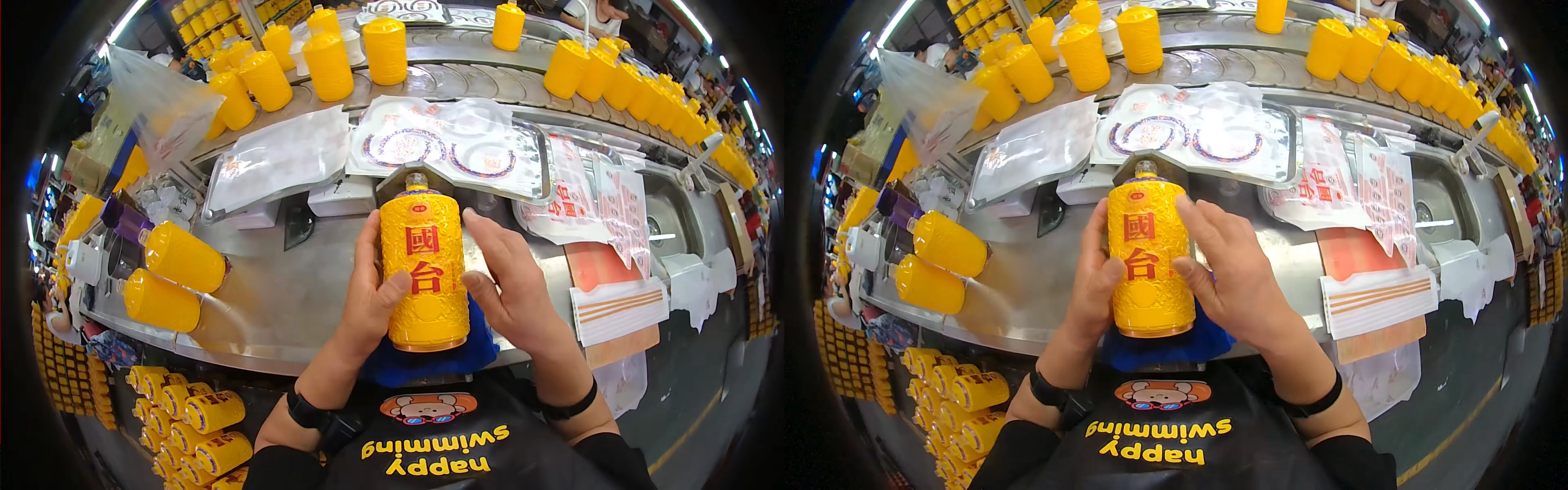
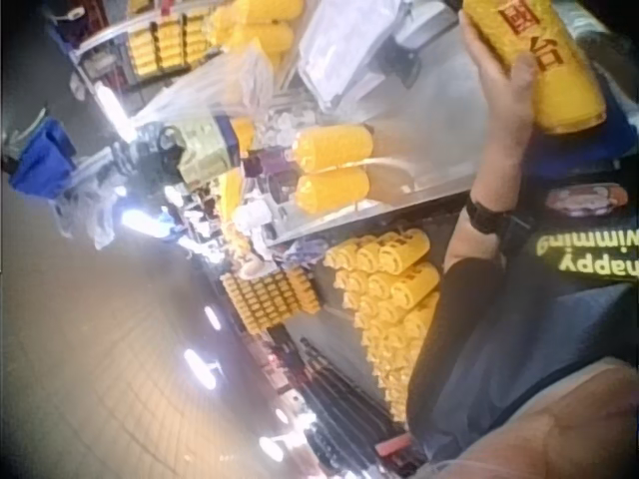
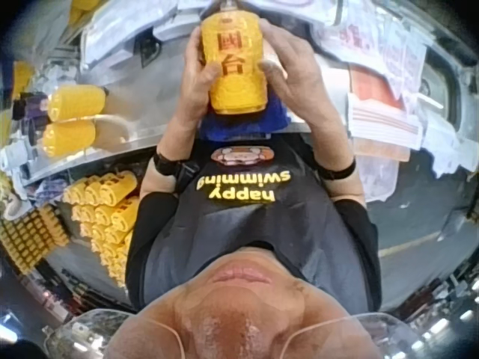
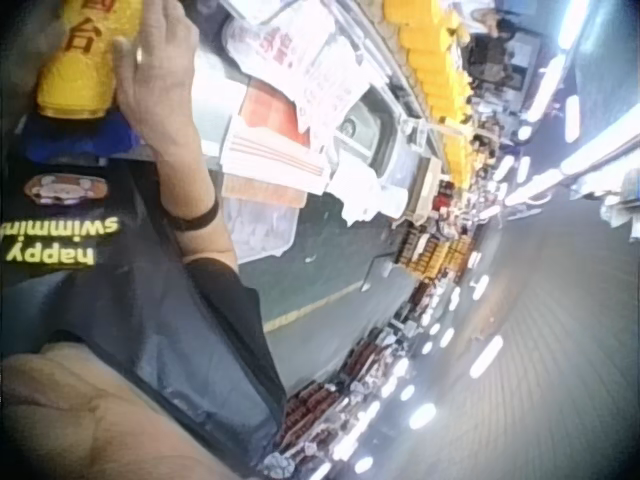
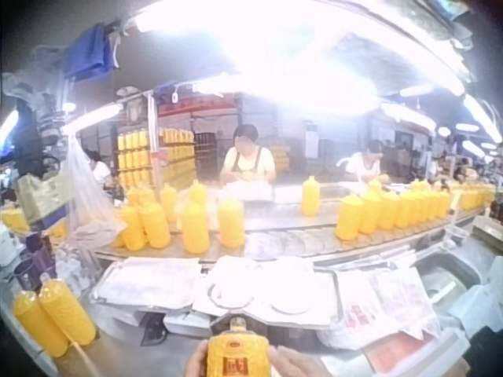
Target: The person wipes a yellow bottle with a cloth, peels a horse sticker from a sheet, and presses it onto the bottle. They then apply a rectangular label and a red character sticker, smoothing all the decals with a plastic tool and a cloth.
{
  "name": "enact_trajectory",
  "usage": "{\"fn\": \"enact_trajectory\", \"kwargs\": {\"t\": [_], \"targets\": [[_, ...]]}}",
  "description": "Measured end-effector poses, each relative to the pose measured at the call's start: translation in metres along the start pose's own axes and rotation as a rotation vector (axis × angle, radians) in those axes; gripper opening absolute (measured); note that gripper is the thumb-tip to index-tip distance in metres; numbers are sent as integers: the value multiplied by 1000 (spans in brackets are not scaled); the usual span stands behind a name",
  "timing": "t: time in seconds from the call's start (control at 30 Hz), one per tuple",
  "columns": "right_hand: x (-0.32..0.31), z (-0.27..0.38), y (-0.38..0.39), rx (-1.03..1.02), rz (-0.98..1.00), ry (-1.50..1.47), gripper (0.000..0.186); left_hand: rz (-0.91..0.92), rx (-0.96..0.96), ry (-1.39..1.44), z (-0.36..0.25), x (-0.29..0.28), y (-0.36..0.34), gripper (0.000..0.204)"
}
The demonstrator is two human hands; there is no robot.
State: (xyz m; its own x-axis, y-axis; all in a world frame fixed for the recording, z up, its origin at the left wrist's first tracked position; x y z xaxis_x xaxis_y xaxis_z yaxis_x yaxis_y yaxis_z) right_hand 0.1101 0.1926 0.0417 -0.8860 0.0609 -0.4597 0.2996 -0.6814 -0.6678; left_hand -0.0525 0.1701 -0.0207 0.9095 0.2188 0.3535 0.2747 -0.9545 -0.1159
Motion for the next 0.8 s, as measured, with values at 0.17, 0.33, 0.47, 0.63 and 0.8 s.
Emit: {"fn": "enact_trajectory", "kwargs": {"t": [0.17, 0.33, 0.47, 0.63, 0.8], "targets": [[11, 14, -9, -91, 155, 131, 54, 8, 31, -61, -3, 2, 1, 90], [17, 18, -15, -133, 161, 182, 50, -6, 17, -88, -1, 0, 1, 89], [10, 21, -24, -163, 133, 213, 51, -14, 37, -127, 0, -1, 1, 90], [-5, 30, -69, -105, 89, 42, 16, -17, 2, -169, 5, -4, 1, 89], [45, 19, -119, -122, 477, 342, 16, -15, 21, -181, 2, -2, 2, 90]]}}
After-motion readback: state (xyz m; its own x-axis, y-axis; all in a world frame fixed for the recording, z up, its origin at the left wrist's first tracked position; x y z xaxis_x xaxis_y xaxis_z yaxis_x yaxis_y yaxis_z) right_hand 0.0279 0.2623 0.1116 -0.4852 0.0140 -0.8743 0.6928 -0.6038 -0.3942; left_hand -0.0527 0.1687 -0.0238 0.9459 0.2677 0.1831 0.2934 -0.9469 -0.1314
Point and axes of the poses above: each hand's wrist, its own y-axis away from the middle knuckle, its own x-axis out of the palm, z = x × y, the point moved 8 cm from there along -y, towards the middle knuckle, and after that the axes turned 12 degrees about -z, right-handed, at the moved point
